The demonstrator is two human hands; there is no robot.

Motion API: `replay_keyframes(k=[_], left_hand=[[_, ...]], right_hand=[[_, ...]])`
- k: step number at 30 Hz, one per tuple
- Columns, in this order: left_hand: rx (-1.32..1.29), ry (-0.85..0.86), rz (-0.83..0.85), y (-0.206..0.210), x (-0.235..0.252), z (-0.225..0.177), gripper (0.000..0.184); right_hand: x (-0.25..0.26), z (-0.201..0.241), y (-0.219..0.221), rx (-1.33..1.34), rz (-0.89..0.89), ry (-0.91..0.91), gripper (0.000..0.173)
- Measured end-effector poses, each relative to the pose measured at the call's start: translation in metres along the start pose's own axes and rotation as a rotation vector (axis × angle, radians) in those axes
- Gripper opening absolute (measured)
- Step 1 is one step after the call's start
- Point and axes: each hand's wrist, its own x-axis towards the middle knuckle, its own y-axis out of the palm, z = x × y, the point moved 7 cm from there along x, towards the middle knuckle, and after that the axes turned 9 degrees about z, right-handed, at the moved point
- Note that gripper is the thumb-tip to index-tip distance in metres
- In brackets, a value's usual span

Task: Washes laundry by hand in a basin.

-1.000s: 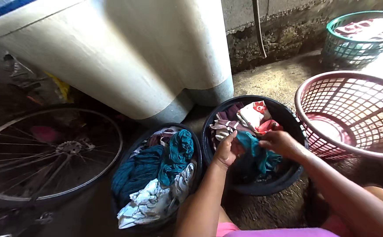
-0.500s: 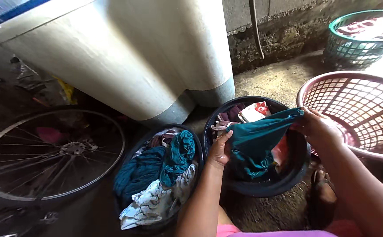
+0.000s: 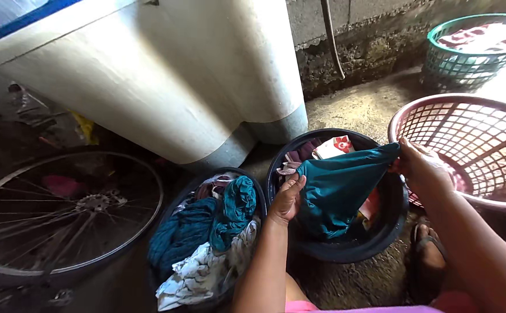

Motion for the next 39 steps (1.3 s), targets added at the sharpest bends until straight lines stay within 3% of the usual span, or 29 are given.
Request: replay_keyframes(k=[2, 4, 6, 9, 11, 14, 16, 18, 20, 23, 26, 28, 30, 32, 35, 39], left_hand=[[0.093, 0.006, 0.063, 0.001, 0.0, 0.0, 0.045], [0.338, 0.017, 0.144, 0.002, 0.002, 0.001, 0.06], [0.713, -0.005, 0.171, 0.0, 0.006, 0.01, 0.076], [1.051, -0.178, 0.163, 0.006, 0.014, 0.03, 0.076], [0.868, -0.141, 0.171, 0.012, 0.016, 0.035, 0.074], [0.397, -0.072, 0.313, 0.023, 0.011, 0.042, 0.076], [0.305, -0.09, 0.423, 0.028, 0.008, 0.047, 0.079], [0.265, -0.146, 0.478, 0.03, 0.005, 0.054, 0.071], [0.352, -0.215, 0.477, 0.024, 0.004, 0.062, 0.062], [0.849, -0.315, 0.5, 0.012, 0.006, 0.082, 0.054], [1.142, -0.434, 0.541, 0.017, 0.006, 0.094, 0.047], [1.05, -0.419, 0.447, 0.024, 0.005, 0.084, 0.047], [0.734, -0.293, 0.278, 0.027, 0.005, 0.061, 0.037], [0.346, -0.143, 0.151, 0.024, 0.004, 0.04, 0.031], [-0.021, 0.021, 0.15, 0.026, 0.005, 0.021, 0.039], [-0.207, 0.119, 0.182, 0.024, 0.01, 0.011, 0.044]], right_hand=[[-0.001, -0.001, 0.001, 0.047, -0.012, 0.023, 0.03], [-0.008, 0.007, 0.007, 0.156, 0.034, 0.016, 0.03], [-0.024, 0.029, 0.018, 0.248, 0.152, -0.058, 0.025], [-0.053, 0.061, 0.039, 0.302, 0.363, -0.242, 0.021], [-0.067, 0.076, 0.047, 0.319, 0.4, -0.315, 0.019], [-0.081, 0.098, 0.047, 0.385, 0.19, -0.337, 0.038], [-0.08, 0.1, 0.046, 0.438, 0.125, -0.319, 0.042], [-0.076, 0.094, 0.047, 0.442, 0.101, -0.333, 0.039], [-0.059, 0.079, 0.04, 0.479, 0.242, -0.405, 0.027], [-0.048, 0.078, 0.03, 0.443, 0.351, -0.516, 0.018], [-0.046, 0.081, 0.03, 0.081, 0.322, -0.576, 0.013], [-0.036, 0.062, 0.035, -0.554, 0.404, -0.485, 0.026], [-0.029, 0.027, 0.049, -1.146, 0.619, -0.207, 0.031], [-0.031, -0.013, 0.057, -1.406, 0.834, 0.039, 0.038], [-0.049, -0.043, 0.084, -1.209, 1.047, 0.006, 0.039], [-0.061, -0.064, 0.11, -0.913, 0.958, -0.316, 0.023]])
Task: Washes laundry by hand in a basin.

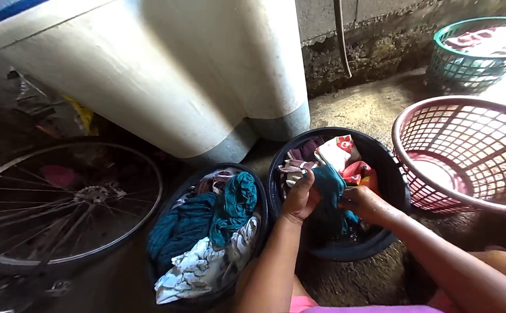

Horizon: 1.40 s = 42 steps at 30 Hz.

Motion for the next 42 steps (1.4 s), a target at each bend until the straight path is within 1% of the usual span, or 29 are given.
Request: replay_keyframes(k=[2, 4, 6, 7, 9, 10, 12, 14, 16, 17, 20, 22, 23, 25, 26, 27, 28, 29, 30, 31, 32, 33, 34, 35, 36, 37, 39, 40, 42], left_hand=[[-0.025, 0.037, -0.026, -0.01, -0.001, -0.009, 0.05], [-0.035, 0.076, -0.09, -0.019, -0.005, -0.021, 0.046], [-0.018, 0.118, -0.199, -0.027, -0.011, -0.034, 0.038], [0.009, 0.133, -0.256, -0.032, -0.014, -0.041, 0.038], [0.096, 0.164, -0.361, -0.042, -0.022, -0.054, 0.038], [0.169, 0.179, -0.401, -0.046, -0.026, -0.061, 0.035], [0.401, 0.206, -0.449, -0.048, -0.034, -0.077, 0.023], [0.628, 0.207, -0.385, -0.05, -0.04, -0.087, 0.02], [0.723, 0.143, -0.317, -0.051, -0.042, -0.088, 0.021], [0.734, 0.104, -0.312, -0.053, -0.042, -0.087, 0.022], [0.625, 0.002, -0.336, -0.051, -0.044, -0.079, 0.027], [0.46, 0.039, -0.201, -0.04, -0.045, -0.077, 0.033], [0.351, 0.092, -0.108, -0.035, -0.045, -0.079, 0.042], [0.145, 0.2, 0.084, -0.026, -0.042, -0.085, 0.06], [0.024, 0.245, 0.13, -0.027, -0.038, -0.084, 0.064], [-0.044, 0.254, 0.037, -0.034, -0.033, -0.076, 0.066], [0.01, 0.209, -0.166, -0.042, -0.032, -0.061, 0.066], [0.149, 0.081, -0.292, -0.043, -0.03, -0.043, 0.066], [0.225, -0.077, -0.305, -0.038, -0.026, -0.025, 0.067], [0.217, -0.205, -0.262, -0.029, -0.02, -0.006, 0.073], [0.197, -0.294, -0.168, -0.02, -0.017, 0.008, 0.076], [0.186, -0.348, -0.104, -0.016, -0.016, 0.015, 0.077], [0.177, -0.362, -0.077, -0.014, -0.017, 0.017, 0.077], [0.158, -0.334, -0.073, -0.013, -0.017, 0.015, 0.077], [0.124, -0.282, -0.076, -0.013, -0.016, 0.01, 0.081], [0.08, -0.225, -0.083, -0.013, -0.015, 0.002, 0.084], [-0.019, -0.103, -0.107, -0.011, -0.014, -0.012, 0.083], [-0.065, -0.057, -0.115, -0.01, -0.014, -0.017, 0.084], [-0.113, 0.014, -0.12, -0.012, -0.014, -0.026, 0.084]], right_hand=[[-0.003, 0.014, -0.018, 0.013, -0.119, -0.055, 0.021], [-0.013, 0.025, -0.049, 0.059, -0.267, -0.1, 0.019], [-0.027, 0.027, -0.076, 0.222, -0.444, -0.152, 0.015], [-0.035, 0.026, -0.087, 0.342, -0.533, -0.163, 0.013], [-0.052, 0.028, -0.107, 0.56, -0.69, -0.174, 0.015], [-0.06, 0.03, -0.117, 0.623, -0.766, -0.185, 0.016], [-0.076, 0.028, -0.135, 0.672, -0.898, -0.212, 0.016], [-0.089, 0.022, -0.148, 0.634, -0.999, -0.209, 0.015], [-0.095, 0.017, -0.153, 0.548, -1.063, -0.17, 0.014], [-0.095, 0.013, -0.153, 0.497, -1.067, -0.139, 0.013], [-0.092, -0.004, -0.15, 0.464, -1.059, 0.046, 0.009], [-0.091, -0.009, -0.149, 0.526, -1.081, 0.088, 0.012], [-0.091, -0.008, -0.15, 0.561, -1.089, 0.06, 0.013], [-0.086, -0.005, -0.149, 0.625, -1.064, -0.034, 0.014], [-0.081, -0.003, -0.148, 0.645, -1.03, -0.089, 0.015], [-0.075, -0.003, -0.145, 0.638, -0.982, -0.096, 0.016], [-0.067, -0.005, -0.139, 0.598, -0.92, -0.049, 0.017], [-0.058, -0.01, -0.131, 0.519, -0.835, 0.043, 0.021], [-0.047, -0.016, -0.123, 0.403, -0.717, 0.152, 0.032], [-0.035, -0.023, -0.114, 0.272, -0.564, 0.256, 0.043], [-0.024, -0.029, -0.101, 0.155, -0.407, 0.324, 0.049], [-0.017, -0.033, -0.082, 0.058, -0.238, 0.353, 0.048], [-0.012, -0.035, -0.059, -0.002, -0.063, 0.361, 0.045], [-0.009, -0.037, -0.033, -0.043, 0.101, 0.344, 0.043], [-0.006, -0.038, -0.009, -0.057, 0.227, 0.316, 0.046], [-0.004, -0.039, 0.012, -0.058, 0.302, 0.277, 0.05], [0.0, -0.042, 0.041, -0.052, 0.312, 0.239, 0.055], [0.003, -0.044, 0.046, -0.041, 0.258, 0.23, 0.051], [0.008, -0.043, 0.039, -0.002, 0.132, 0.219, 0.034]])
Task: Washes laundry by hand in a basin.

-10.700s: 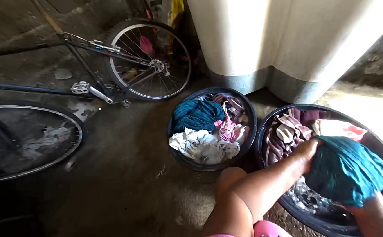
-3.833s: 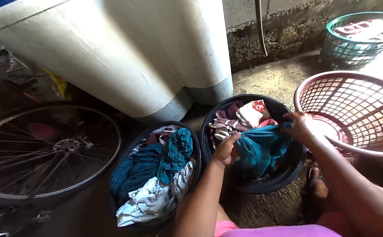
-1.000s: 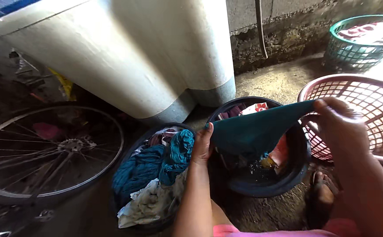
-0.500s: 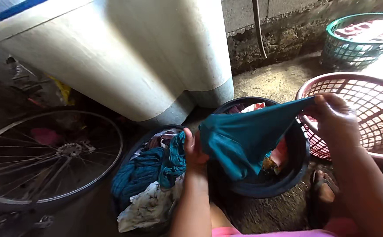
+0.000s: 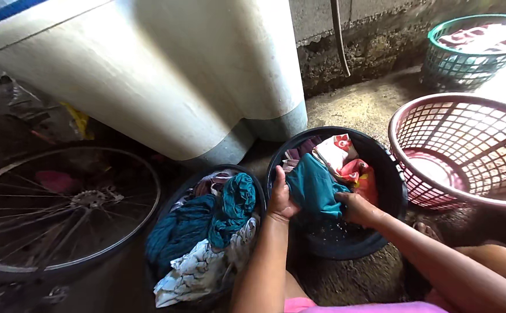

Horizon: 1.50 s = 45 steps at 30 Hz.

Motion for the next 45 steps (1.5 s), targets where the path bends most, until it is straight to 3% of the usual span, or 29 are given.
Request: replay_keyframes(k=[1, 5, 8, 13, 16, 18, 22, 25, 27, 28, 30, 32, 34, 41, 45], left_hand=[[0.0, 0.035, -0.005, -0.003, -0.001, -0.005, 0.083], [0.074, 0.164, -0.146, -0.019, -0.009, -0.033, 0.067], [0.217, 0.157, -0.221, -0.028, -0.015, -0.045, 0.058], [0.349, 0.048, -0.213, -0.034, -0.017, -0.041, 0.074], [0.397, -0.048, -0.123, -0.038, -0.017, -0.04, 0.088], [0.35, -0.05, -0.013, -0.032, -0.018, -0.039, 0.084], [0.149, 0.176, 0.172, 0.001, -0.021, -0.055, 0.068], [-0.065, 0.385, 0.261, 0.004, -0.021, -0.074, 0.069], [0.103, 0.422, 0.017, -0.014, -0.018, -0.059, 0.06], [0.255, 0.324, -0.131, -0.022, -0.014, -0.04, 0.058], [0.301, 0.0, -0.173, -0.018, -0.005, 0.009, 0.061], [0.269, -0.271, -0.064, 0.004, -0.008, 0.044, 0.068], [0.247, -0.428, 0.037, 0.008, -0.011, 0.059, 0.071], [0.661, -0.502, 0.238, 0.011, -0.006, 0.066, 0.048], [0.604, -0.503, 0.118, 0.011, -0.007, 0.067, 0.035]], right_hand=[[0.0, 0.002, -0.009, 0.026, -0.018, -0.007, 0.029], [-0.013, 0.006, -0.063, 0.098, -0.027, -0.028, 0.037], [-0.041, 0.018, -0.107, 0.19, -0.189, -0.117, 0.024], [-0.082, 0.015, -0.15, 0.543, -0.552, -0.328, 0.016], [-0.103, 0.014, -0.165, 0.524, -0.705, -0.298, 0.02], [-0.112, 0.008, -0.172, 0.476, -0.737, -0.245, 0.019], [-0.116, 0.013, -0.173, 0.489, -0.678, -0.184, 0.014], [-0.121, 0.044, -0.17, 0.32, -0.812, -0.228, 0.014], [-0.114, 0.061, -0.158, 0.226, -0.824, -0.336, 0.012], [-0.105, 0.064, -0.149, 0.195, -0.798, -0.373, 0.009], [-0.082, 0.065, -0.131, 0.14, -0.702, -0.38, 0.009], [-0.064, 0.062, -0.115, 0.072, -0.642, -0.34, 0.013], [-0.057, 0.056, -0.108, 0.056, -0.629, -0.276, 0.014], [-0.059, 0.042, -0.121, 0.155, -0.632, -0.222, 0.011], [-0.05, 0.037, -0.112, 0.338, -0.607, -0.274, 0.011]])
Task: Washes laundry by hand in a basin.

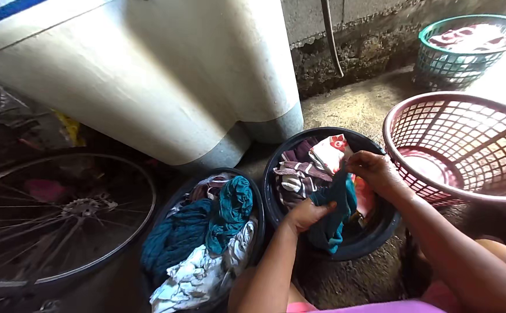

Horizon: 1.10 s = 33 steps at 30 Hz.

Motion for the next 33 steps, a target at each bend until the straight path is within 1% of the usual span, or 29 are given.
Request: replay_keyframes(k=[2, 3, 5, 8, 9, 10, 11, 12, 13, 15, 16, 17, 19, 20, 21, 22, 23, 24, 26, 28, 29, 30, 31, 33], left_hand=[[-0.16, -0.018, -0.12, -0.006, -0.006, -0.004, 0.034], [-0.234, -0.002, -0.163, -0.01, -0.009, -0.006, 0.036], [-0.38, 0.1, -0.198, -0.019, -0.014, -0.013, 0.044], [-0.53, 0.304, -0.273, -0.031, -0.02, -0.029, 0.047], [-0.57, 0.357, -0.295, -0.034, -0.023, -0.033, 0.046], [-0.6, 0.401, -0.313, -0.038, -0.025, -0.036, 0.047], [-0.616, 0.436, -0.327, -0.042, -0.027, -0.038, 0.047], [-0.614, 0.466, -0.333, -0.046, -0.029, -0.041, 0.046], [-0.601, 0.495, -0.334, -0.05, -0.033, -0.043, 0.045], [-0.555, 0.551, -0.34, -0.058, -0.043, -0.045, 0.039], [-0.524, 0.557, -0.347, -0.062, -0.048, -0.047, 0.043], [-0.492, 0.544, -0.353, -0.064, -0.054, -0.048, 0.05], [-0.442, 0.496, -0.387, -0.069, -0.064, -0.046, 0.058], [-0.408, 0.47, -0.4, -0.069, -0.067, -0.045, 0.055], [-0.356, 0.437, -0.398, -0.066, -0.069, -0.045, 0.048], [-0.268, 0.392, -0.355, -0.062, -0.068, -0.046, 0.049], [-0.142, 0.339, -0.283, -0.058, -0.065, -0.045, 0.06], [0.014, 0.273, -0.205, -0.053, -0.059, -0.043, 0.066], [0.314, 0.155, -0.032, -0.039, -0.04, -0.035, 0.06], [0.579, 0.043, 0.042, -0.03, -0.02, -0.024, 0.053], [0.624, 0.0, 0.044, -0.028, -0.014, -0.02, 0.05], [0.582, -0.015, 0.021, -0.028, -0.011, -0.018, 0.046], [0.476, 0.0, -0.029, -0.028, -0.011, -0.017, 0.043], [0.129, 0.047, -0.162, -0.029, -0.013, -0.014, 0.037]], right_hand=[[0.001, -0.002, 0.001, 0.029, 0.031, 0.037, 0.028], [0.002, -0.005, 0.001, 0.02, 0.037, 0.072, 0.033], [0.002, -0.016, 0.004, 0.0, 0.095, 0.178, 0.038], [-0.007, -0.037, 0.036, 0.008, 0.322, 0.347, 0.052], [-0.013, -0.045, 0.052, 0.018, 0.404, 0.372, 0.051], [-0.017, -0.052, 0.066, 0.029, 0.455, 0.373, 0.045], [-0.019, -0.054, 0.074, 0.038, 0.466, 0.357, 0.036], [-0.019, -0.052, 0.076, 0.054, 0.441, 0.339, 0.028], [-0.016, -0.045, 0.072, 0.071, 0.388, 0.32, 0.024], [-0.008, -0.027, 0.045, 0.116, 0.223, 0.244, 0.019], [-0.004, -0.019, 0.028, 0.159, 0.117, 0.188, 0.015], [-0.002, -0.011, 0.011, 0.211, 0.009, 0.131, 0.01], [-0.003, 0.005, -0.017, 0.283, -0.155, 0.04, 0.007], [-0.006, 0.012, -0.027, 0.297, -0.208, 0.005, 0.008], [-0.008, 0.02, -0.034, 0.302, -0.245, -0.021, 0.01], [-0.01, 0.026, -0.039, 0.291, -0.264, -0.047, 0.01], [-0.012, 0.03, -0.041, 0.261, -0.274, -0.072, 0.01], [-0.014, 0.033, -0.043, 0.228, -0.285, -0.095, 0.009], [-0.017, 0.034, -0.043, 0.203, -0.296, -0.106, 0.009], [-0.018, 0.034, -0.042, 0.206, -0.295, -0.139, 0.01], [-0.018, 0.035, -0.042, 0.209, -0.298, -0.149, 0.01], [-0.018, 0.035, -0.042, 0.214, -0.307, -0.133, 0.01], [-0.018, 0.035, -0.043, 0.218, -0.32, -0.092, 0.009], [-0.015, 0.028, -0.049, 0.164, -0.333, 0.04, 0.006]])
